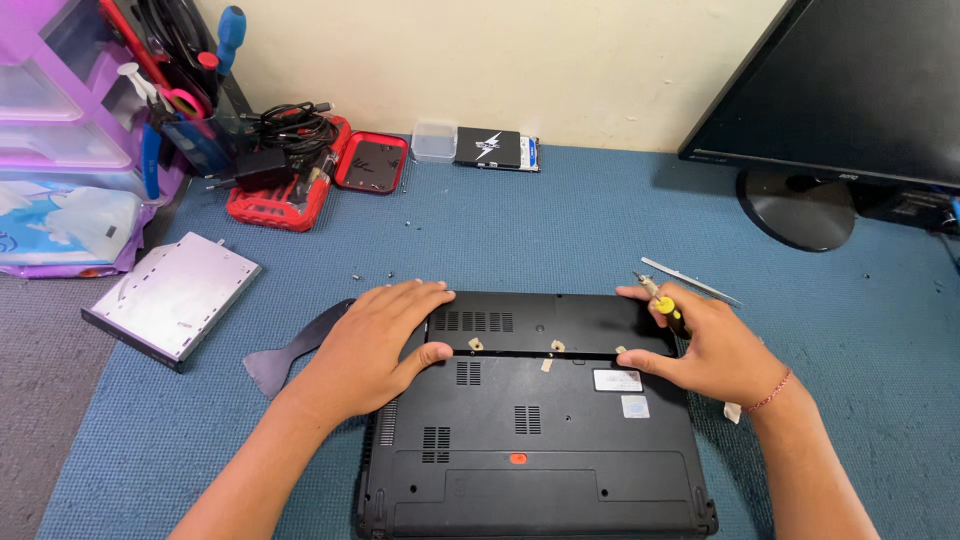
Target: The person places a black plastic cover onto the bottom of a laptop and secures it by inserting and tightening several screws with a screwdriver. The person handles the laptop, cover, and screwdriver throughout the process.
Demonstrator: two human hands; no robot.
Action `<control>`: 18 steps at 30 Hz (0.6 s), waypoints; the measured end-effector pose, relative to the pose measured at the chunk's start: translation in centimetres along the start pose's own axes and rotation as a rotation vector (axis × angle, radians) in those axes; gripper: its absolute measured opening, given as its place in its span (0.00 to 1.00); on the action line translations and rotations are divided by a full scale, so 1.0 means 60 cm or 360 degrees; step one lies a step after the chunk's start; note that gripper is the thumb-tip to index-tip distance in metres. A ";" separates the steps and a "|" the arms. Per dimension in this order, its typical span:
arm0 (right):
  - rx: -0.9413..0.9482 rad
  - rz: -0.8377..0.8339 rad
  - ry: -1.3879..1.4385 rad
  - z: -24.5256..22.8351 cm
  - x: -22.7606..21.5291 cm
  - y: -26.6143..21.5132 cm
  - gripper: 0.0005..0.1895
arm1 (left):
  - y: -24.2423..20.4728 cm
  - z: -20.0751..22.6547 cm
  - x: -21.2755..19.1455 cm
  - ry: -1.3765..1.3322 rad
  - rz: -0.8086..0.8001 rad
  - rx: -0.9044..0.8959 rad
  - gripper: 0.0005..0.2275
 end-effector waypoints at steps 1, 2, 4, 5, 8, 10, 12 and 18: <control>0.0001 0.0003 -0.0001 0.002 0.000 0.001 0.26 | 0.001 -0.001 0.000 0.0001 0.0000 0.0003 0.26; -0.0009 0.0005 0.0024 0.004 0.000 0.001 0.26 | 0.002 -0.002 0.001 -0.0001 -0.0005 0.0004 0.26; -0.0016 0.0006 0.0052 0.006 -0.001 0.001 0.26 | 0.003 -0.005 0.005 -0.0002 -0.0014 0.0005 0.26; -0.0022 0.0004 0.0048 0.004 -0.002 0.001 0.26 | 0.003 -0.006 0.007 0.0026 -0.0009 0.0009 0.26; 0.0004 0.0022 0.0042 0.000 -0.004 0.006 0.25 | 0.009 -0.012 0.013 0.0057 0.0034 0.0015 0.26; 0.0038 0.0038 0.0039 0.008 -0.003 0.009 0.24 | 0.012 -0.013 0.012 0.0056 0.0071 0.0015 0.26; -0.0076 0.0078 0.0176 0.014 -0.004 0.012 0.23 | 0.014 -0.020 0.000 -0.0141 0.0150 -0.0052 0.26; 0.0052 0.0132 0.0261 0.073 0.007 0.019 0.19 | 0.020 -0.038 0.001 -0.0443 0.0245 -0.0130 0.25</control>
Point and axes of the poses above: each hand's wrist, its own y-axis towards the middle knuckle, its own x-axis out of the palm, z = x × y, the point moved 8 cm from there along y, towards the middle knuckle, and after that the axes turned 8 degrees about -z, right-handed, at the moved point
